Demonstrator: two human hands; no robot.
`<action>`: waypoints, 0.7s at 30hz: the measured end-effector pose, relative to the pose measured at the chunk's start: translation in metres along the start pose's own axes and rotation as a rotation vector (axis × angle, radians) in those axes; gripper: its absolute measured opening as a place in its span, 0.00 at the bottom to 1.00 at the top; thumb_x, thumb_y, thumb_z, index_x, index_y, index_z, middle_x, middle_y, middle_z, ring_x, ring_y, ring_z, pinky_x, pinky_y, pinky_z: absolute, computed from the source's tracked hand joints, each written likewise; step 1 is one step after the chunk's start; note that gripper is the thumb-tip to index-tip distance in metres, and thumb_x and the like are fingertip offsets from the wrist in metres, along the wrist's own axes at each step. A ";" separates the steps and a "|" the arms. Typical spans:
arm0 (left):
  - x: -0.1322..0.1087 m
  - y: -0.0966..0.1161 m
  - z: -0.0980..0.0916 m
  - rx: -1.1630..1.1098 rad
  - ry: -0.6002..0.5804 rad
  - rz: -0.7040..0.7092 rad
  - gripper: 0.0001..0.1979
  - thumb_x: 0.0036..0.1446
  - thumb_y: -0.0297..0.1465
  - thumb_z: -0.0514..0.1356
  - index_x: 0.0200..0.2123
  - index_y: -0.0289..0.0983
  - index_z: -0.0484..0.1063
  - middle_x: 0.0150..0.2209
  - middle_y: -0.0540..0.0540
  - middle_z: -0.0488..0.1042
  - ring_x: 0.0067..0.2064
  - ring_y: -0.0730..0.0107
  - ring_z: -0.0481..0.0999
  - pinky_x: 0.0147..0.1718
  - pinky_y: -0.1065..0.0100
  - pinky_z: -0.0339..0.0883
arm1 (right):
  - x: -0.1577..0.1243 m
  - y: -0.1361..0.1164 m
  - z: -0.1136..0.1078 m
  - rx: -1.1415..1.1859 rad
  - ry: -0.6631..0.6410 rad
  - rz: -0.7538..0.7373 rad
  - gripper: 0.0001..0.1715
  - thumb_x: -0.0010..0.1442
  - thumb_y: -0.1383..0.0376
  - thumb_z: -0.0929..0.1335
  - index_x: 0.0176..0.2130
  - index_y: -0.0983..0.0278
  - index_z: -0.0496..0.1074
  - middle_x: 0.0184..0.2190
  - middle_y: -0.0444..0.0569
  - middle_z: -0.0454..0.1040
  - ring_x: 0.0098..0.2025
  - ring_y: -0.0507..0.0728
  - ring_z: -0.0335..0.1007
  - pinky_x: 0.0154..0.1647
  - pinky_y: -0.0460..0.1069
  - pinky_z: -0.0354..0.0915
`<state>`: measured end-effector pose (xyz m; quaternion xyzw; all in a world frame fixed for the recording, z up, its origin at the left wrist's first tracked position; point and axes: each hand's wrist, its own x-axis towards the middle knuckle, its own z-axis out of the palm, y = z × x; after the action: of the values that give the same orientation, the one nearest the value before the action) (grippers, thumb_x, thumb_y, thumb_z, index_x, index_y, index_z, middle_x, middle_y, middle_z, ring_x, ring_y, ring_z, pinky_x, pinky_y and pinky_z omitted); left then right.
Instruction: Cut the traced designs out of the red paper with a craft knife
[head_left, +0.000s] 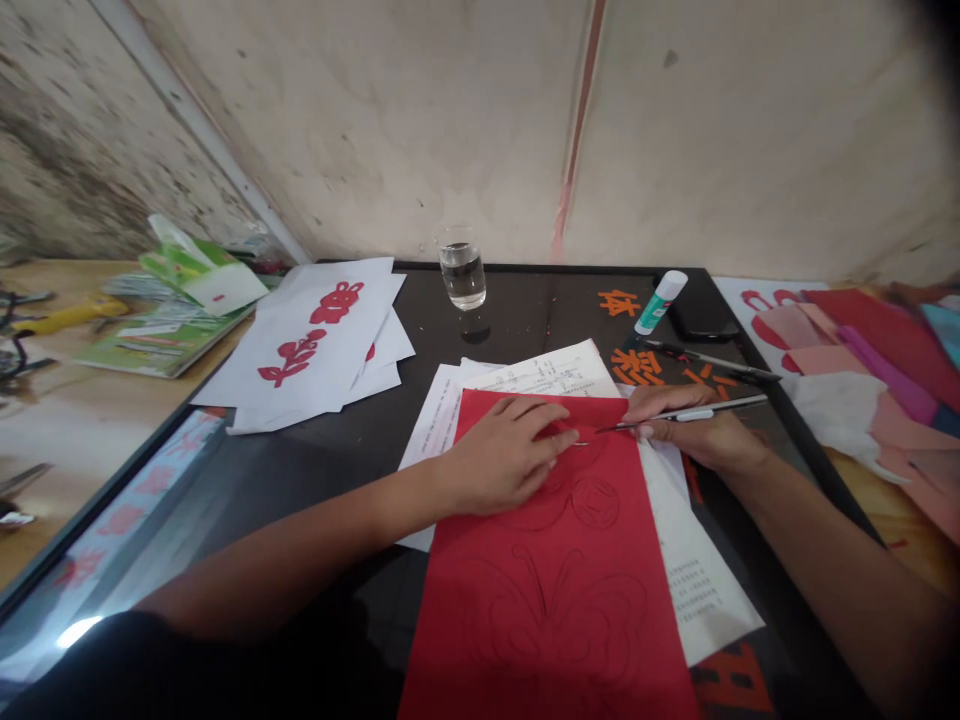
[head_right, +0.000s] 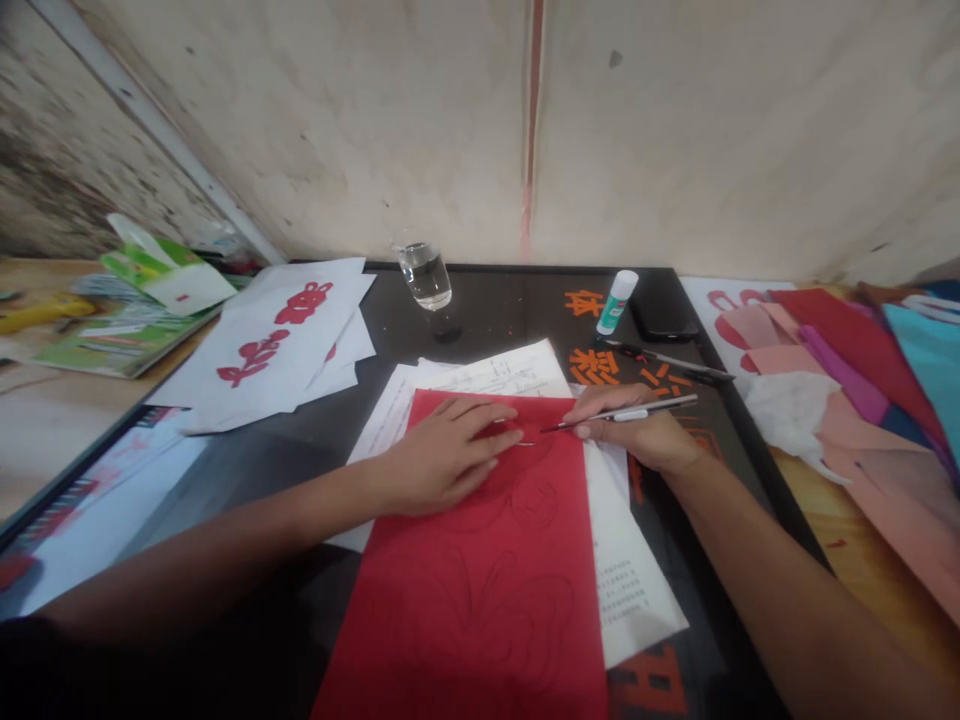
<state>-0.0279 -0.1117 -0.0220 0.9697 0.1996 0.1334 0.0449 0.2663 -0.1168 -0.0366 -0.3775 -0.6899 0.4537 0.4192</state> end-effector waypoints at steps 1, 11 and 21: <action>0.002 0.003 0.001 -0.001 -0.001 0.005 0.19 0.67 0.34 0.51 0.58 0.38 0.67 0.59 0.39 0.65 0.58 0.53 0.63 0.55 0.52 0.62 | 0.000 -0.001 0.000 -0.016 -0.014 0.005 0.08 0.53 0.61 0.77 0.37 0.53 0.82 0.31 0.46 0.79 0.34 0.54 0.73 0.37 0.50 0.67; 0.003 0.007 0.015 -0.006 -0.004 0.044 0.23 0.69 0.42 0.48 0.60 0.38 0.65 0.61 0.38 0.65 0.59 0.51 0.62 0.55 0.49 0.61 | 0.004 -0.006 0.002 -0.090 -0.067 0.018 0.08 0.53 0.61 0.76 0.37 0.55 0.82 0.31 0.47 0.79 0.34 0.54 0.73 0.34 0.49 0.68; 0.004 0.007 0.014 -0.021 -0.001 0.045 0.22 0.68 0.41 0.49 0.60 0.38 0.65 0.61 0.39 0.65 0.59 0.50 0.62 0.55 0.49 0.61 | 0.005 -0.010 0.003 -0.146 -0.081 0.016 0.07 0.53 0.60 0.76 0.36 0.54 0.82 0.31 0.46 0.80 0.35 0.55 0.74 0.37 0.51 0.69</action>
<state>-0.0178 -0.1166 -0.0334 0.9735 0.1765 0.1360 0.0522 0.2606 -0.1163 -0.0262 -0.3938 -0.7345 0.4205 0.3588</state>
